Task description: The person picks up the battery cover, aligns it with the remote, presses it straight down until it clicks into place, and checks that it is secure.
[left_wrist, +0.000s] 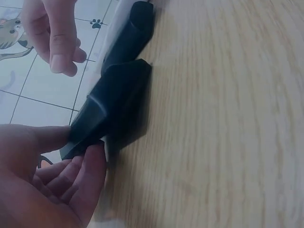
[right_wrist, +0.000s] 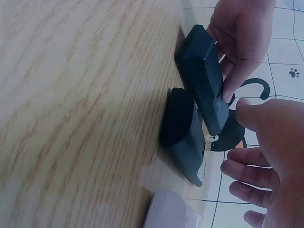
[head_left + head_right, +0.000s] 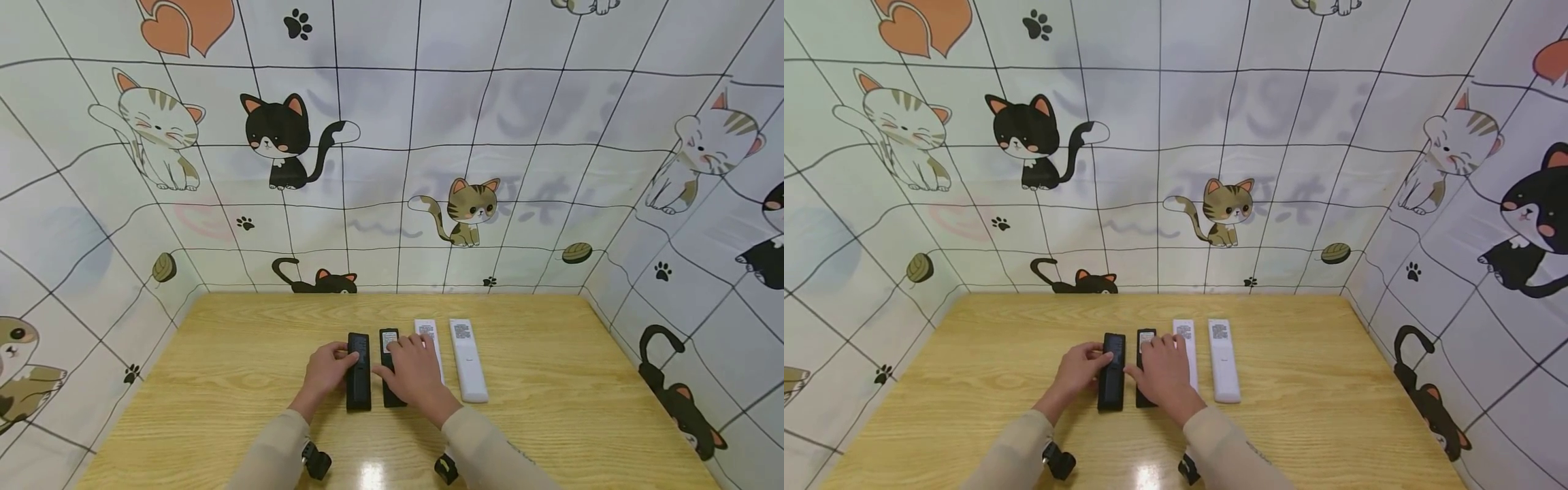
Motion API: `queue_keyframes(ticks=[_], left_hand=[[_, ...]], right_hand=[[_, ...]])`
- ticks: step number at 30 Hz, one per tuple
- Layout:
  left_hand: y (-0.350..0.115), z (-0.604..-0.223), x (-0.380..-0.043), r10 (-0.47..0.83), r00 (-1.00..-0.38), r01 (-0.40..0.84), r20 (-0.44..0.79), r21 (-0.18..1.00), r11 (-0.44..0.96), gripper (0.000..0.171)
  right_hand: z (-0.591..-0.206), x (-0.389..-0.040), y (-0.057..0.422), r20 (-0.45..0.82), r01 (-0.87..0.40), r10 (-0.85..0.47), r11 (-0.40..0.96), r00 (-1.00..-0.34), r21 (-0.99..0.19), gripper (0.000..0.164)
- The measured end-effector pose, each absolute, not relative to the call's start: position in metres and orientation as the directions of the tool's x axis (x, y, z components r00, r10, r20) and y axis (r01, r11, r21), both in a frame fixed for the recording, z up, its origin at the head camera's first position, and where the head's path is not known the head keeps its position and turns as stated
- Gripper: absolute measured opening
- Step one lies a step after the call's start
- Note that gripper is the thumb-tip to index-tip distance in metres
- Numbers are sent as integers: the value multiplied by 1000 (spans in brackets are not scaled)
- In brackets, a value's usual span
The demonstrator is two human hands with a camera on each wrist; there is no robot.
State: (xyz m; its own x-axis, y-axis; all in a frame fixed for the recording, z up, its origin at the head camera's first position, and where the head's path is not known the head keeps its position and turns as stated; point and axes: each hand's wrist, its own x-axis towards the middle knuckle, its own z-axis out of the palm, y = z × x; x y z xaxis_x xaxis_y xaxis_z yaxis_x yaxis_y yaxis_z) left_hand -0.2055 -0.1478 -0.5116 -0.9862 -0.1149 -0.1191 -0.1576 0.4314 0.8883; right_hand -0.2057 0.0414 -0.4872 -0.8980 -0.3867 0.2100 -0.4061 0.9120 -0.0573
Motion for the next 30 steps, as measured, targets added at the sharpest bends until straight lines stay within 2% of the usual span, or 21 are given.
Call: queue_keyframes(ticks=[6, 16, 30], left_hand=[[-147, -513, -206, -152, -982, -173, -113, 861, 478, 42], [-146, -512, -206, -182, -983, -126, -10, 761, 636, 38], [-142, -508, -207, -211, -978, -156, 0, 673, 723, 34]], right_hand=[[-489, -205, 42, 212, -409, -390, 911, -896, -50, 53], [-489, -205, 43, 209, -407, -390, 912, -897, -44, 54], [-490, -205, 52, 218, -407, -384, 911, -897, -69, 54]])
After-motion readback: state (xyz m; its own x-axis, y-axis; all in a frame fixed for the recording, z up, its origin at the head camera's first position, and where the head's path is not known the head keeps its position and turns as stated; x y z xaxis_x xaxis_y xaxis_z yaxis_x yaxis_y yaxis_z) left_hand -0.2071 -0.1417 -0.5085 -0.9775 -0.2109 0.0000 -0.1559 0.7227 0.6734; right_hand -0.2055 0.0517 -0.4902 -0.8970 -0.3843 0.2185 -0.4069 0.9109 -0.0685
